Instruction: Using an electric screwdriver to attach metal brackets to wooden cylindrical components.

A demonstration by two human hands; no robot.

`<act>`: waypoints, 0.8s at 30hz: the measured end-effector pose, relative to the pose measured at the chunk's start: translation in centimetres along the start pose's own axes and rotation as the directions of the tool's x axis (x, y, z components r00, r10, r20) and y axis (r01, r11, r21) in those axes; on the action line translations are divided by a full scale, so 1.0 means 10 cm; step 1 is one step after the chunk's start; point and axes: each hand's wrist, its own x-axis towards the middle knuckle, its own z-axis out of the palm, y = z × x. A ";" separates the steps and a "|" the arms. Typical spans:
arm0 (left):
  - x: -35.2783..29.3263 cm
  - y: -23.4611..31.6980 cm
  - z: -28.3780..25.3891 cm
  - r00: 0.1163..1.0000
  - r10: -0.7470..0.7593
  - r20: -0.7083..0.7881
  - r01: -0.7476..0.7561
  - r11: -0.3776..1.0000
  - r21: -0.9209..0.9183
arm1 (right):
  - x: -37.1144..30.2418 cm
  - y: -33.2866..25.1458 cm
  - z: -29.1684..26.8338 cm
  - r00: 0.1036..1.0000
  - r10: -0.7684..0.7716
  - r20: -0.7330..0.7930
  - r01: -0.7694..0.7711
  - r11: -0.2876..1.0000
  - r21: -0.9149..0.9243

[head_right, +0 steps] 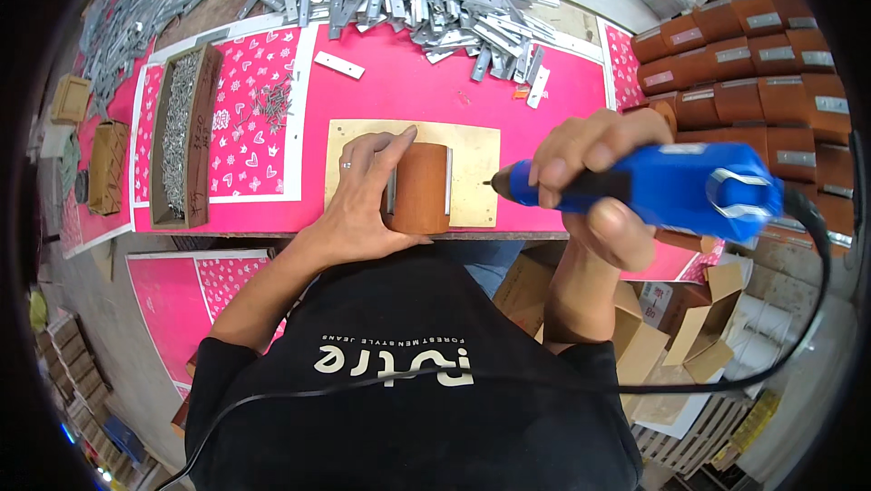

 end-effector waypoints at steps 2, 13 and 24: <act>0.03 -0.01 0.01 0.999 0.043 0.001 -0.042 0.997 -0.063 | -0.18 0.09 -0.05 0.995 0.008 -0.099 -0.008 1.000 0.000; -0.07 0.08 -0.11 0.853 0.503 -0.140 -0.429 0.828 0.361 | -0.52 0.21 -0.30 0.924 -0.018 -0.383 -0.019 0.995 -0.093; -1.50 0.05 -0.38 0.790 0.126 -0.600 0.078 0.950 0.302 | -0.43 0.53 -0.37 0.959 0.061 -0.277 -0.044 0.997 0.065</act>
